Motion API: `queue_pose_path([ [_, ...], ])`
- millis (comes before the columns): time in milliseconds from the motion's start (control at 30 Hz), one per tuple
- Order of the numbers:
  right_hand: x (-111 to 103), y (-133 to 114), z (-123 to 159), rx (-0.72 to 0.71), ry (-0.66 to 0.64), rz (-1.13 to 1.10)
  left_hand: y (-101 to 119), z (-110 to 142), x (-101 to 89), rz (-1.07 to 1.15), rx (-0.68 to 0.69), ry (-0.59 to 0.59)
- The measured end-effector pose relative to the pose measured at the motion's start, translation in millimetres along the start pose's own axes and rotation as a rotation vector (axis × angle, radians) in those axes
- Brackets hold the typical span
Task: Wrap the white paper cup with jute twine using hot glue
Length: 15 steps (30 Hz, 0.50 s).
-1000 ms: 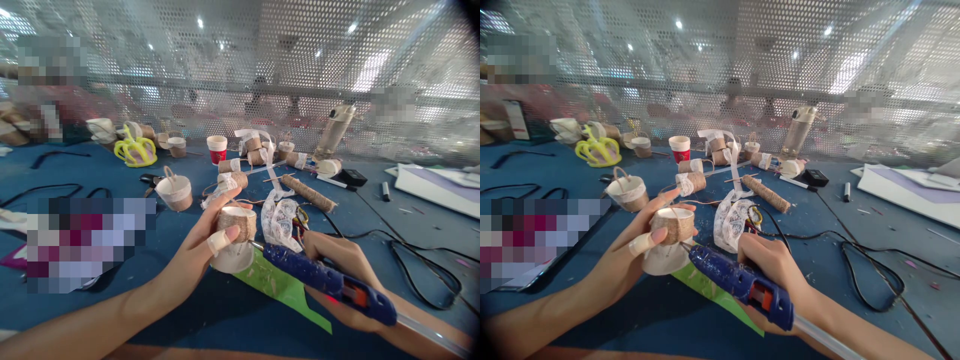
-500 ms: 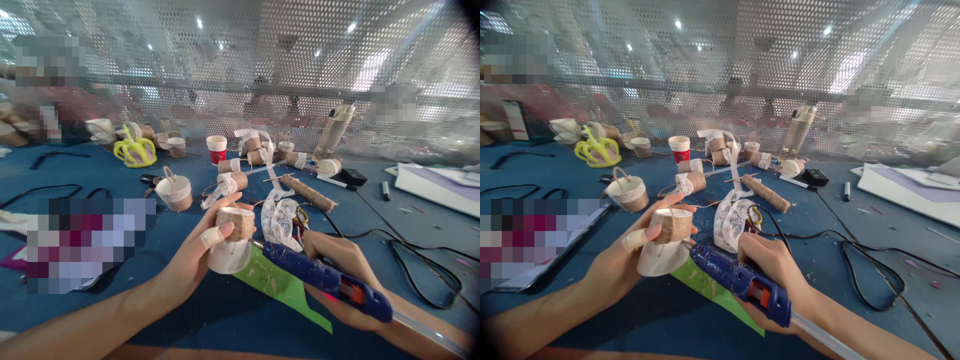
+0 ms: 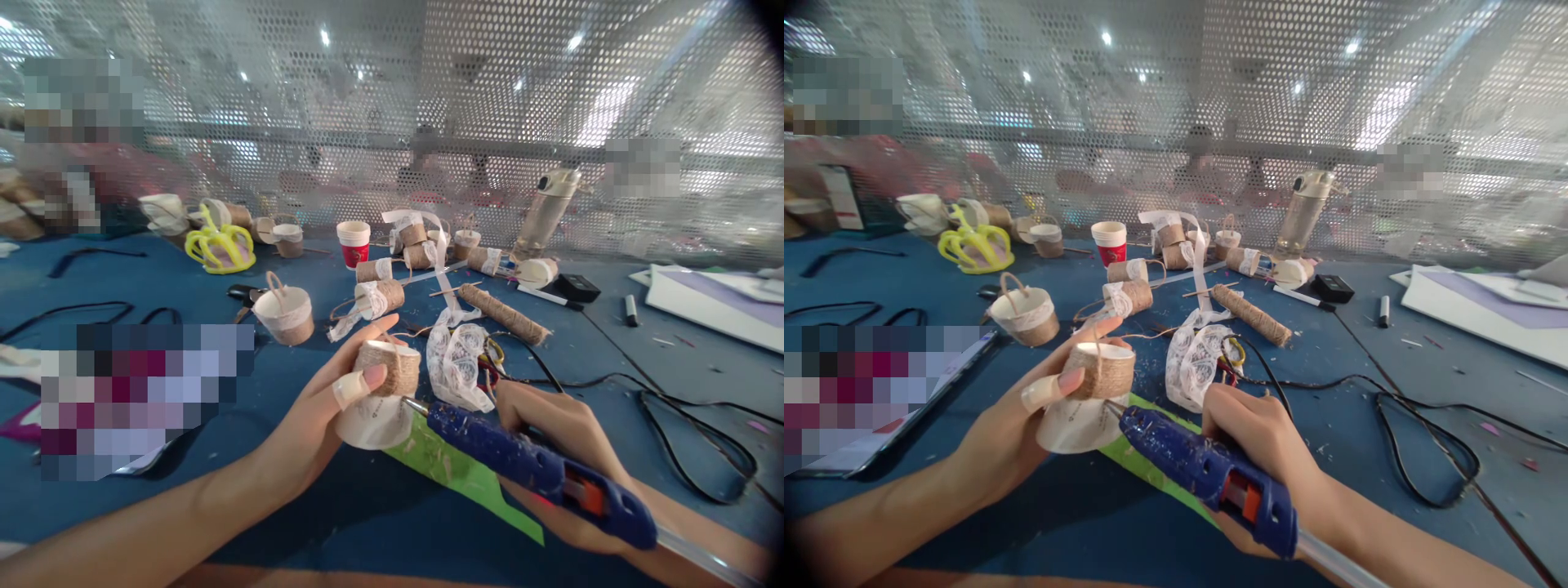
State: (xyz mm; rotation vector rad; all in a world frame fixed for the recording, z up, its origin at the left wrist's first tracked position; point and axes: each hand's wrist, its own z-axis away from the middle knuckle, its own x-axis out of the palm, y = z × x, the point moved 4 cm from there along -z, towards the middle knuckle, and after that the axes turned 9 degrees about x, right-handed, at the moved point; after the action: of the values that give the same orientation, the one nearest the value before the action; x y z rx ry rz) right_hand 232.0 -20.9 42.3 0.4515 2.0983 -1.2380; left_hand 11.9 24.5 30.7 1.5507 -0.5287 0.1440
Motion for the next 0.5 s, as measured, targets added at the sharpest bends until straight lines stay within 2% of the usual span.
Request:
queue_pose_path([
  [233,1.3,2.8,-1.8,0.034,-0.005,-0.061,1.5,0.8,-2.7,0.013,0.006,0.021],
  [500,2.9,2.2,0.3,0.019,0.012,0.003,1.1,0.9,-0.2,0.017,0.013,0.007],
])
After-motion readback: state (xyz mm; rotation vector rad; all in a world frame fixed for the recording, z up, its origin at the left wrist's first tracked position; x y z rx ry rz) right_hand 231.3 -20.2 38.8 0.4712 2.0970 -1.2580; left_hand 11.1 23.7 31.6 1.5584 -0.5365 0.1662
